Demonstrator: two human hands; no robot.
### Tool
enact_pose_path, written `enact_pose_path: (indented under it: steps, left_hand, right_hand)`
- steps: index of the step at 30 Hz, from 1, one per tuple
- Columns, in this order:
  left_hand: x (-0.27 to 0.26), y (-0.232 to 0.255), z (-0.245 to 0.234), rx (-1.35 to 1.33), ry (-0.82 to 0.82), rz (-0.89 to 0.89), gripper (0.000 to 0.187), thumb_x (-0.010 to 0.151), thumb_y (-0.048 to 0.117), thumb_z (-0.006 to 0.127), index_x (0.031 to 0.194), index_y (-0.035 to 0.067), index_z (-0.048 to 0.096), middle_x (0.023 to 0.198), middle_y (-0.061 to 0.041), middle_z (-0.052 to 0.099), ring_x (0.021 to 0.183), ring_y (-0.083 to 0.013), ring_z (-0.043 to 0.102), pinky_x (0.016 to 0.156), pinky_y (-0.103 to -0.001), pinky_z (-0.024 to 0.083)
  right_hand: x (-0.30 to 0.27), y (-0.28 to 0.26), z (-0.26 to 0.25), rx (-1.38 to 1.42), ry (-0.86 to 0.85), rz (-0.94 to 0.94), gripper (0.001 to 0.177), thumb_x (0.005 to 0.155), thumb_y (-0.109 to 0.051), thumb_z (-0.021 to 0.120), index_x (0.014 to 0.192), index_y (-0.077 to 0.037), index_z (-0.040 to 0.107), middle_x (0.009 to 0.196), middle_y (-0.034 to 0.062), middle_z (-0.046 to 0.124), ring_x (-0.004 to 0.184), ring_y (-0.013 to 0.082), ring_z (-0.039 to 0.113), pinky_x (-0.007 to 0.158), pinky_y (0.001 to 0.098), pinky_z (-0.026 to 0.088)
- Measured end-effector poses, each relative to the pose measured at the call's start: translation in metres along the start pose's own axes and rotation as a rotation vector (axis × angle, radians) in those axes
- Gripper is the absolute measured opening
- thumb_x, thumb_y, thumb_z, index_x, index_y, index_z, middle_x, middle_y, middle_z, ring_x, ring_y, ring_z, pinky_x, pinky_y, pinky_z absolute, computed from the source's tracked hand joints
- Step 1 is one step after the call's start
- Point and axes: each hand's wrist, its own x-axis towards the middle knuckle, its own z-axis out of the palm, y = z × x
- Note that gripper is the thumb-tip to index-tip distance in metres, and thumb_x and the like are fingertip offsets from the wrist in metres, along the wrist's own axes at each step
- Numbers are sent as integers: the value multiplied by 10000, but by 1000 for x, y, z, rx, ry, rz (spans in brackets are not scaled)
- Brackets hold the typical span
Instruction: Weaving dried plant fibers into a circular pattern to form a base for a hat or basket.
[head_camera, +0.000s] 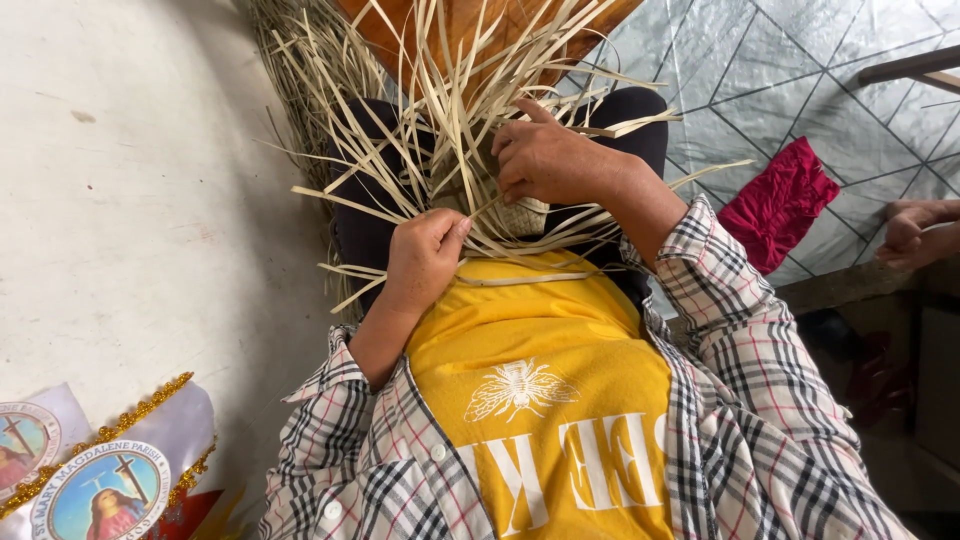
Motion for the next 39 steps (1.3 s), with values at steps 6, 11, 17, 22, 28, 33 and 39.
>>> enact_pose_path:
  steps: [6, 11, 17, 22, 28, 33, 39]
  left_hand:
    - [-2, -5, 1, -138, -44, -182, 164, 1024, 146, 700, 889, 85, 771, 579, -96, 640, 561, -275, 634, 531, -341, 507]
    - [1, -5, -1, -219, -69, -152, 185, 1025, 123, 678, 884, 93, 795, 592, -86, 649, 580, -186, 621, 573, -304, 503]
    - [4, -19, 8, -252, -54, -53, 176, 1027, 71, 687, 866, 16, 729, 685, -154, 629, 676, -281, 662, 616, -378, 528]
    - [7, -18, 3, -319, -115, -67, 154, 1021, 78, 684, 907, 6, 759, 693, -138, 631, 665, -263, 657, 634, -344, 516]
    - [6, -23, 4, -302, -191, -52, 181, 990, 140, 711, 926, -26, 744, 691, -201, 626, 657, -328, 662, 611, -389, 505]
    - [10, -28, 7, -301, -208, -11, 218, 1001, 126, 703, 976, -89, 731, 709, -282, 638, 677, -467, 662, 606, -491, 532]
    - [10, -45, 16, -352, -248, -104, 105, 987, 181, 738, 980, 98, 803, 793, -116, 711, 807, -271, 708, 756, -392, 563]
  right_hand:
    - [-5, 13, 16, 289, 103, -4, 230, 916, -378, 843, 941, -153, 804, 893, 11, 770, 1262, 268, 639, 1236, 751, 189]
    - [4, 28, 56, 289, 307, 133, 179, 1019, -291, 799, 911, -169, 725, 771, -8, 716, 965, 276, 727, 1196, 728, 325]
    - [7, 48, 84, 94, 745, 139, 198, 943, -336, 908, 1008, -206, 773, 908, -44, 668, 978, 221, 671, 1010, 457, 545]
    - [-4, -33, 39, 244, 419, 252, 161, 980, -270, 831, 896, -138, 789, 821, 30, 724, 825, 211, 700, 853, 375, 585]
    - [5, -43, 43, 174, 400, 231, 147, 892, -212, 856, 827, -138, 747, 799, 28, 714, 826, 262, 708, 762, 427, 598]
    - [-16, -48, 44, 197, 603, 111, 180, 882, -186, 883, 806, -173, 720, 868, -5, 706, 867, 255, 685, 804, 383, 555]
    - [-52, -81, 45, 217, 436, 107, 126, 847, -195, 860, 839, -116, 761, 897, 61, 707, 964, 325, 672, 808, 438, 522]
